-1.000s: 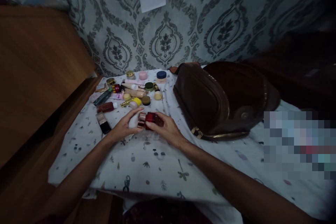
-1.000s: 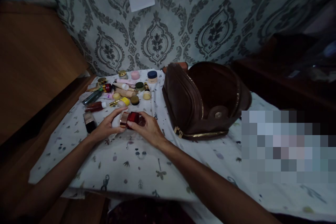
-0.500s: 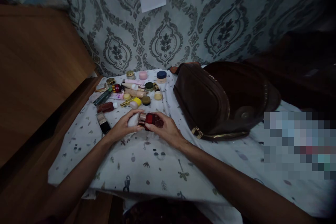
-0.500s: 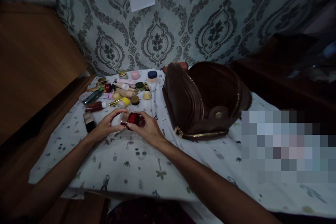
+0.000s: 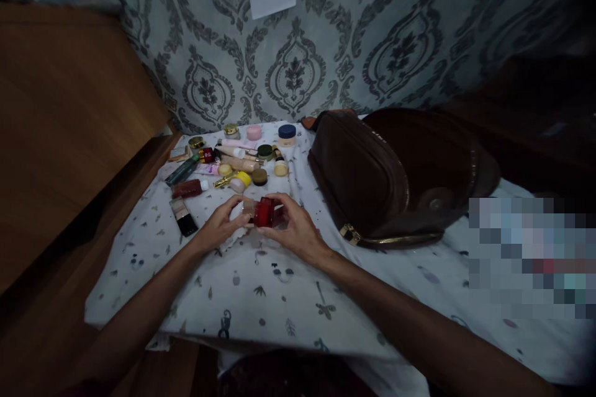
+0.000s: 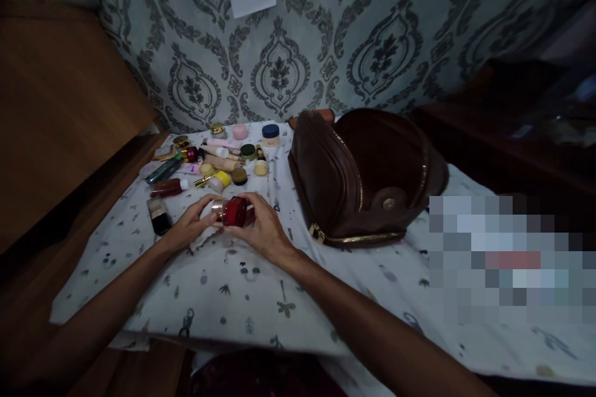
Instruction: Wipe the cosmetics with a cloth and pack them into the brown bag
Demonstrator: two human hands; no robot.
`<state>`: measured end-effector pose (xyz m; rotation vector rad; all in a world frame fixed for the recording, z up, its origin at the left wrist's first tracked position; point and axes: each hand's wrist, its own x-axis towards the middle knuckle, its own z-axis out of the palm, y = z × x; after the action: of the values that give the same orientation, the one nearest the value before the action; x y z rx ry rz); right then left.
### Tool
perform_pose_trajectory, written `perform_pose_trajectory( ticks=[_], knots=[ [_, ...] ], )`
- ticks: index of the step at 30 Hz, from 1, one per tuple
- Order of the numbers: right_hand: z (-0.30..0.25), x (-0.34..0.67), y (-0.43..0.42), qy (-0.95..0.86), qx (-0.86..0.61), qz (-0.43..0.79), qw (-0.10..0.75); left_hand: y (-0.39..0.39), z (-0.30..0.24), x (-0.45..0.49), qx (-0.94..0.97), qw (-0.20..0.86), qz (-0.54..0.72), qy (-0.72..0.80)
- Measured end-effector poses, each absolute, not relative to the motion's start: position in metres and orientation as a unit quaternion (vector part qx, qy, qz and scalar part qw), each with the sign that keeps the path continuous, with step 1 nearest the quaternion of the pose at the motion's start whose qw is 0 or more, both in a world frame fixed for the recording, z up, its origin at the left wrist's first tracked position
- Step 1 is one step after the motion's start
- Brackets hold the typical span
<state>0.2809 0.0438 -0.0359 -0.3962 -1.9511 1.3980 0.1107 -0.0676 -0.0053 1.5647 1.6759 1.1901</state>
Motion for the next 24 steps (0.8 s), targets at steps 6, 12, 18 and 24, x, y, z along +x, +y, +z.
perform_pose_trajectory(
  ticks=[6,12,18,24],
  knots=[
    [-0.036,0.281,0.044,-0.755,-0.153,0.536,0.346,-0.067,-0.004,0.110,0.581,0.280,0.439,0.625],
    [-0.029,0.283,0.044,-0.754,-0.187,0.547,0.312,-0.069,-0.002,0.107,0.582,0.272,0.424,0.639],
    [-0.019,0.287,0.044,-0.745,-0.200,0.573,0.277,-0.072,0.004,0.110,0.602,0.268,0.414,0.629],
    [-0.017,0.288,0.044,-0.733,-0.199,0.593,0.267,-0.070,-0.001,0.109,0.590,0.252,0.437,0.630]
  ],
)
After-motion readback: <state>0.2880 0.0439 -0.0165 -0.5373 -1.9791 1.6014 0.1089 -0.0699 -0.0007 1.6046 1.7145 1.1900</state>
